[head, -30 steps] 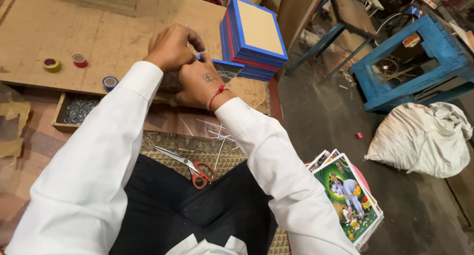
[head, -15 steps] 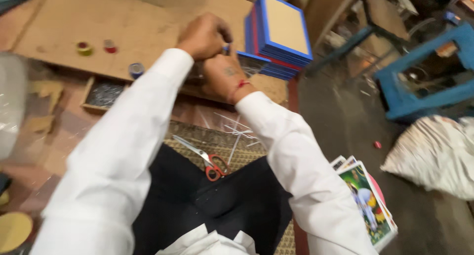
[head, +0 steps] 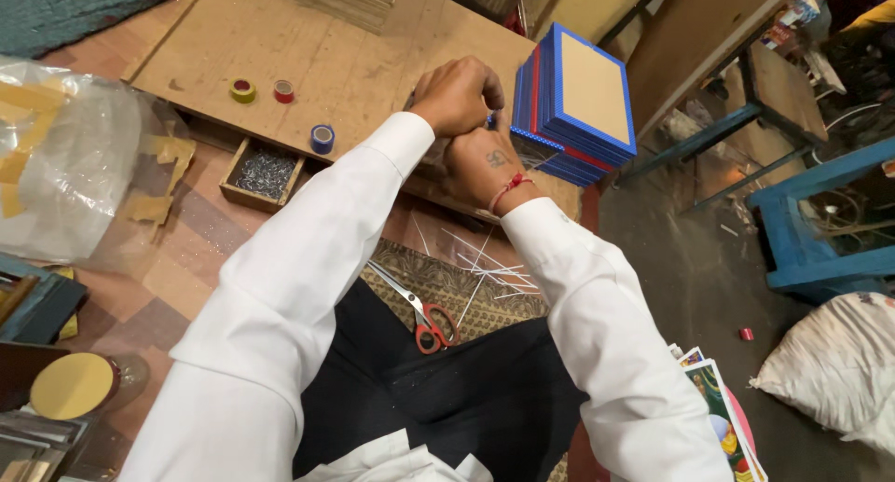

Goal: The person selects a printed image of a deity, places it on a cardboard backing, and uses scissors to trim the edges. They then apply blue decorative tape along the borders of the image and press it down to secure it.

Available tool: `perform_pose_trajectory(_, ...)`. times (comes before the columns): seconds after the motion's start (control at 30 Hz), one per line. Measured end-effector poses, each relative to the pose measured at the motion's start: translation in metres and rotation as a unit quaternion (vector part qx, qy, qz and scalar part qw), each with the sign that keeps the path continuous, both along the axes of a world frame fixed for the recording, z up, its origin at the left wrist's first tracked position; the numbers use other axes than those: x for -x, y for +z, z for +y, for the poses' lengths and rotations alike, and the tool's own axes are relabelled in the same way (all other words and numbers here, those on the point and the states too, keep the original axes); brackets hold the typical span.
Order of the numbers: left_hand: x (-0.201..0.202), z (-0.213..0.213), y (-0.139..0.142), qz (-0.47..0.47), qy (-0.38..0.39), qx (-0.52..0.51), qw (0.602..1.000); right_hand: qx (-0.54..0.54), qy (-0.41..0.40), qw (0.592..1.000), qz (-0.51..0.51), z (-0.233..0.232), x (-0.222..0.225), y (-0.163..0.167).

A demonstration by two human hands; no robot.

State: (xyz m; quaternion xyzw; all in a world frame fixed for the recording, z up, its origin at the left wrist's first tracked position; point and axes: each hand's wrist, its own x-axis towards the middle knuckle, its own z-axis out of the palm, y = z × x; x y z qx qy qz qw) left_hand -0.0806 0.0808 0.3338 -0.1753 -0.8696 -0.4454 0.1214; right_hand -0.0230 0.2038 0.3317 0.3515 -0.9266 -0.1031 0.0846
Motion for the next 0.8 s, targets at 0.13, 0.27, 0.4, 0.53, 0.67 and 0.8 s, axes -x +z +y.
perform_pose_trajectory(0.13,-0.002,0.001,0.001,-0.011,-0.007,-0.017,1.000,0.021,-0.011,0.999,-0.026,0.003,-0.002,-0.004)
perform_pose_trajectory(0.27,-0.002,0.002,0.002,-0.009,0.001,-0.022,1.000,0.003,-0.039,0.999,-0.033,-0.004,-0.006,-0.009)
perform_pose_trajectory(0.4,0.000,0.001,-0.003,0.020,-0.006,-0.025,0.999,0.018,-0.028,0.999,-0.008,-0.007,-0.003,-0.013)
perform_pose_trajectory(0.53,0.001,0.000,-0.004,0.019,-0.009,-0.029,0.999,0.024,-0.022,0.999,-0.005,-0.007,0.001,-0.015)
perform_pose_trajectory(0.67,-0.003,0.001,0.004,-0.002,-0.009,-0.022,1.000,0.017,-0.015,1.000,0.015,-0.001,-0.007,-0.013)
perform_pose_trajectory(0.8,-0.005,-0.006,0.007,0.001,0.006,0.003,1.000,0.049,-0.012,0.998,0.044,0.004,-0.032,-0.023)
